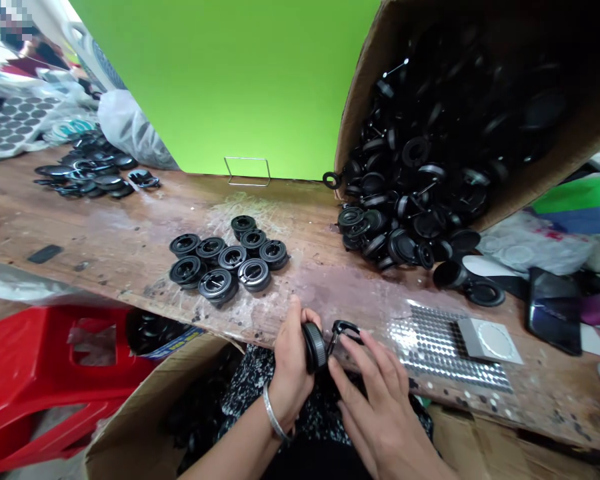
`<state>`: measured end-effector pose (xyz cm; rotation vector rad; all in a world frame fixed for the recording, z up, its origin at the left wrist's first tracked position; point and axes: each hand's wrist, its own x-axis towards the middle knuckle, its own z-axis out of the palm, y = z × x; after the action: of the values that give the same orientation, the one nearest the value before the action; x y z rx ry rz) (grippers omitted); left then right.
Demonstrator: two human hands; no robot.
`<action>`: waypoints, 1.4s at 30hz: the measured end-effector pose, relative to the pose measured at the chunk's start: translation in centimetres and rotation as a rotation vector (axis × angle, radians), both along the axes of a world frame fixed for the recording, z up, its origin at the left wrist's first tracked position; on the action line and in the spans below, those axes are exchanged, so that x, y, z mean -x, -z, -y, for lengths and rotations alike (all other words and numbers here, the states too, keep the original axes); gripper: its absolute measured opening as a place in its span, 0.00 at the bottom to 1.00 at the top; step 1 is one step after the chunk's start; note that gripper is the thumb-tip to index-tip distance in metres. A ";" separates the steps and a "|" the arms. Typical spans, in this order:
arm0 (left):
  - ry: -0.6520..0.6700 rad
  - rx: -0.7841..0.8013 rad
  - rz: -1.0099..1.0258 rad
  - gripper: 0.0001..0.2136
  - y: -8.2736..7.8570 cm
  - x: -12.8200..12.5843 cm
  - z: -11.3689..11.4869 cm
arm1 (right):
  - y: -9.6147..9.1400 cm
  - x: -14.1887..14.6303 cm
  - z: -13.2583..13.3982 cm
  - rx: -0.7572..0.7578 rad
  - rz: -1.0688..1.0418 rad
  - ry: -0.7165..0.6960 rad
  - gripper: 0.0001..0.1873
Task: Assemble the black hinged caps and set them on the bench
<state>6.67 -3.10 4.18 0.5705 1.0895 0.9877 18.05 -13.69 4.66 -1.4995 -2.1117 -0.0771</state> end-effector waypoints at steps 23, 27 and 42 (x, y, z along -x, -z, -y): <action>0.080 0.013 -0.074 0.25 0.0 -0.8 0.4 | 5.1 -10.6 0.2 0.044 0.111 0.490 0.07; 0.075 0.030 -0.086 0.25 0.1 -0.7 0.4 | 5.1 -10.6 0.0 0.078 0.116 0.479 0.07; 0.106 -0.021 -0.136 0.27 -0.9 -0.4 1.4 | 0.3 -4.3 -2.0 -0.107 -0.205 0.127 0.05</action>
<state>7.06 -4.48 5.08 0.7136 1.1578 0.8788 22.37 -11.69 4.32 -1.5090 -1.8228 -0.0780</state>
